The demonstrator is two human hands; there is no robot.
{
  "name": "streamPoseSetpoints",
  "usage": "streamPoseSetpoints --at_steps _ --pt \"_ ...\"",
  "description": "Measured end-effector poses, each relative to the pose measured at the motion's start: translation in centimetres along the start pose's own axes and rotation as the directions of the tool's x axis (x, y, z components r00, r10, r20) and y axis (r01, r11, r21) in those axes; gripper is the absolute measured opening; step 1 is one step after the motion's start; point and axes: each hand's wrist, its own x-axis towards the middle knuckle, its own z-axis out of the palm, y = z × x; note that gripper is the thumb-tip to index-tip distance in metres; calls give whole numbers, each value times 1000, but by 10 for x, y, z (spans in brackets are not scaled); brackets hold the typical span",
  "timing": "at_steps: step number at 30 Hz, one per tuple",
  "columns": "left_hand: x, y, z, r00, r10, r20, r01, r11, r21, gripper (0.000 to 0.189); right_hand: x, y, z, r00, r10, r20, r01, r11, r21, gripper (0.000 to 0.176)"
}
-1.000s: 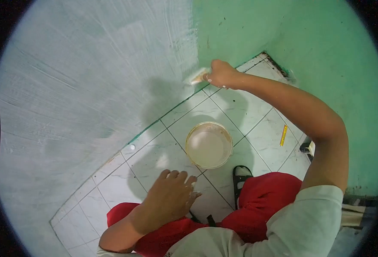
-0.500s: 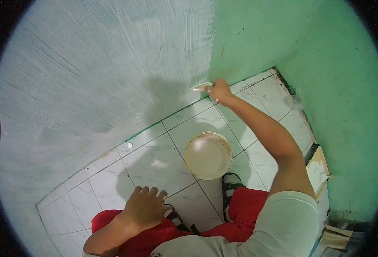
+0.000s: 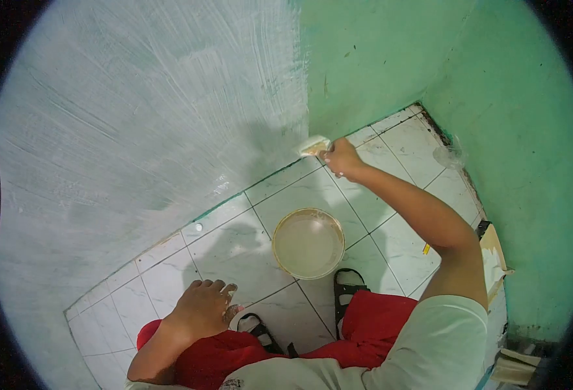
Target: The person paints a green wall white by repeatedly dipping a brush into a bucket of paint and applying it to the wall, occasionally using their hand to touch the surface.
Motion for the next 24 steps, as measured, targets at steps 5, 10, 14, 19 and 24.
streamPoseSetpoints --at_steps 5,10,14,19,24 --pt "9 6 -7 999 -22 43 22 1000 5 51 36 -25 11 972 -176 -157 171 984 -43 29" --pt "13 4 -9 1000 12 5 -12 1000 9 51 -9 -76 -34 984 -158 -86 173 965 197 26" --pt "19 -2 -6 999 -23 40 24 1000 -15 49 -25 -67 -43 991 -128 -48 134 978 159 23" --pt "21 -1 -9 997 -72 39 73 997 -15 49 1 -21 -18 999 -28 -24 30 995 99 23" --pt "19 -3 -5 996 -76 45 78 996 -48 50 33 -27 4 990 -131 -55 123 983 -135 25"
